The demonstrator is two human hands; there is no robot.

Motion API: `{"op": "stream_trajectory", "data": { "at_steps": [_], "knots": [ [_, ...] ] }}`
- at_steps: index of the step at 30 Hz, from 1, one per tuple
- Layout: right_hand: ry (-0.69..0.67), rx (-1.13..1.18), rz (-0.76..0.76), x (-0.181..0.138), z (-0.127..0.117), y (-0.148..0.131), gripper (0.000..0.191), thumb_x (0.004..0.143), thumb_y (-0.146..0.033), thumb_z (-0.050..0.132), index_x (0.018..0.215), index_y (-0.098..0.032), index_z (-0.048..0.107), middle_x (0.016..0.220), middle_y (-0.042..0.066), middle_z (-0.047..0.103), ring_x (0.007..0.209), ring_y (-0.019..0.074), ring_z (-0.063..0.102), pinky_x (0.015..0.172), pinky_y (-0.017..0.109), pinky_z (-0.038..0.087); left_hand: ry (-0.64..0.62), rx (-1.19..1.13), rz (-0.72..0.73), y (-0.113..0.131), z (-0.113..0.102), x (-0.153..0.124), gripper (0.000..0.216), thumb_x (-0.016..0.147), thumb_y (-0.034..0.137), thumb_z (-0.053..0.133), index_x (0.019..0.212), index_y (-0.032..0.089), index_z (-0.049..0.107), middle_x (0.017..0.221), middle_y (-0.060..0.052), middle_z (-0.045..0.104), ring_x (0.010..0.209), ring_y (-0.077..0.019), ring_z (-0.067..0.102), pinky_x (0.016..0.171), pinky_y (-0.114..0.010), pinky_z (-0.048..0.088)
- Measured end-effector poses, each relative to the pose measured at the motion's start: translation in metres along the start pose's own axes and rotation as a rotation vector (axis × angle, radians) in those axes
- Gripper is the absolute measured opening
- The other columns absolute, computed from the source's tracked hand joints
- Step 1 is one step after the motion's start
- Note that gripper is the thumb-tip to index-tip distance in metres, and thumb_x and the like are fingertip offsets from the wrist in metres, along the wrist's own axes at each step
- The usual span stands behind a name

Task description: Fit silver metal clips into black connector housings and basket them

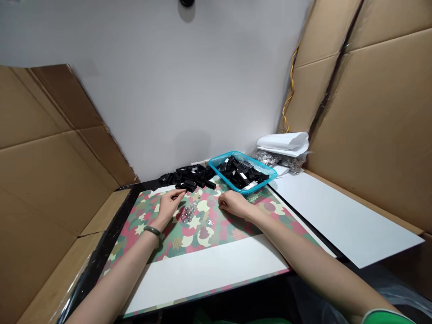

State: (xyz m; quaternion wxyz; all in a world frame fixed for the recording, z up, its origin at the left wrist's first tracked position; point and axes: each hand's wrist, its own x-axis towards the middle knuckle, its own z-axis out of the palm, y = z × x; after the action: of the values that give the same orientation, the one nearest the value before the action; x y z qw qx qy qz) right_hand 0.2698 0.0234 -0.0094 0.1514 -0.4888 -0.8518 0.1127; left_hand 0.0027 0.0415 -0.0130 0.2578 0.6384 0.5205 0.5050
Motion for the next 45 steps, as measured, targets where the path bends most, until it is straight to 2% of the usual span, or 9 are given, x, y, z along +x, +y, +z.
{"op": "stream_trajectory", "data": {
  "at_steps": [7,11,18,23,27,33,37,42,45],
  "knots": [
    [0.051,0.061,-0.051,0.001,0.007,-0.002,0.021,0.083,-0.009,0.061,0.097,-0.018,0.075,0.098,0.011,0.075,0.087,0.0234,0.068,0.065,0.026,0.039,-0.080,0.508,0.329,-0.009,0.024,0.040,0.021,0.073,0.030,0.074,0.090,0.019,0.077,0.097,-0.012,0.069,0.097,-0.0305,0.059,0.088,-0.045,0.046],
    [0.076,0.326,-0.021,0.002,0.012,-0.002,0.011,0.078,-0.011,0.068,0.084,-0.017,0.076,0.084,0.007,0.075,0.077,0.0196,0.067,0.065,0.025,0.043,-0.144,0.681,0.425,-0.020,0.035,0.047,0.016,0.078,0.025,0.069,0.090,0.019,0.076,0.096,-0.012,0.067,0.095,-0.0302,0.057,0.085,-0.044,0.046],
    [-0.025,0.992,0.056,0.006,0.016,0.003,0.016,0.078,-0.023,0.063,0.082,-0.012,0.074,0.071,0.006,0.073,0.050,0.0104,0.058,0.047,0.020,0.044,-0.179,0.703,0.463,-0.028,0.030,0.041,0.019,0.085,0.017,0.056,0.089,0.019,0.075,0.093,-0.011,0.070,0.092,-0.0287,0.058,0.083,-0.042,0.047],
    [-0.074,1.086,0.051,0.006,0.016,0.001,0.024,0.074,-0.028,0.066,0.087,-0.009,0.074,0.074,0.010,0.075,0.044,0.0074,0.053,0.040,0.018,0.038,-0.241,0.722,0.510,-0.026,0.022,0.033,0.024,0.086,0.017,0.053,0.096,0.018,0.074,0.100,-0.012,0.070,0.094,-0.0284,0.057,0.086,-0.042,0.047],
    [-0.109,1.101,0.058,0.002,0.012,-0.005,0.017,0.070,-0.025,0.067,0.080,-0.011,0.071,0.069,0.006,0.073,0.043,0.0077,0.053,0.039,0.018,0.040,-0.291,0.745,0.546,-0.026,0.022,0.033,0.035,0.083,0.008,0.051,0.109,0.018,0.073,0.111,-0.013,0.069,0.104,-0.0294,0.054,0.089,-0.042,0.047],
    [-0.103,1.050,0.081,0.002,0.011,-0.009,0.009,0.066,-0.021,0.067,0.069,-0.013,0.064,0.062,0.004,0.069,0.046,0.0102,0.057,0.041,0.019,0.043,-0.306,0.740,0.552,-0.026,0.021,0.041,0.048,0.077,-0.003,0.044,0.110,0.016,0.073,0.097,-0.013,0.070,0.095,-0.0284,0.056,0.086,-0.043,0.048],
    [-0.042,1.039,0.116,0.003,0.014,-0.009,0.012,0.070,-0.025,0.068,0.071,-0.014,0.063,0.061,0.002,0.066,0.046,0.0105,0.057,0.038,0.019,0.042,-0.261,0.586,0.548,-0.027,0.017,0.039,0.039,0.078,0.002,0.049,0.102,0.019,0.076,0.092,-0.012,0.071,0.090,-0.0265,0.059,0.084,-0.042,0.050],
    [-0.053,1.109,0.104,0.000,0.014,-0.010,0.020,0.074,-0.033,0.068,0.076,-0.014,0.061,0.056,0.002,0.064,0.044,0.0130,0.060,0.039,0.020,0.046,0.040,0.211,0.412,-0.011,0.019,0.018,0.029,0.083,0.014,0.053,0.098,0.022,0.077,0.096,-0.008,0.075,0.091,-0.0219,0.067,0.083,-0.038,0.054],
    [-0.039,1.128,0.094,0.001,0.017,-0.008,0.022,0.073,-0.034,0.070,0.075,-0.015,0.060,0.050,-0.001,0.061,0.039,0.0108,0.056,0.038,0.020,0.044,0.149,-0.267,0.104,0.009,0.024,-0.003,0.021,0.077,0.025,0.068,0.095,0.020,0.078,0.093,-0.007,0.078,0.090,-0.0223,0.071,0.080,-0.035,0.056]
  ]
}}
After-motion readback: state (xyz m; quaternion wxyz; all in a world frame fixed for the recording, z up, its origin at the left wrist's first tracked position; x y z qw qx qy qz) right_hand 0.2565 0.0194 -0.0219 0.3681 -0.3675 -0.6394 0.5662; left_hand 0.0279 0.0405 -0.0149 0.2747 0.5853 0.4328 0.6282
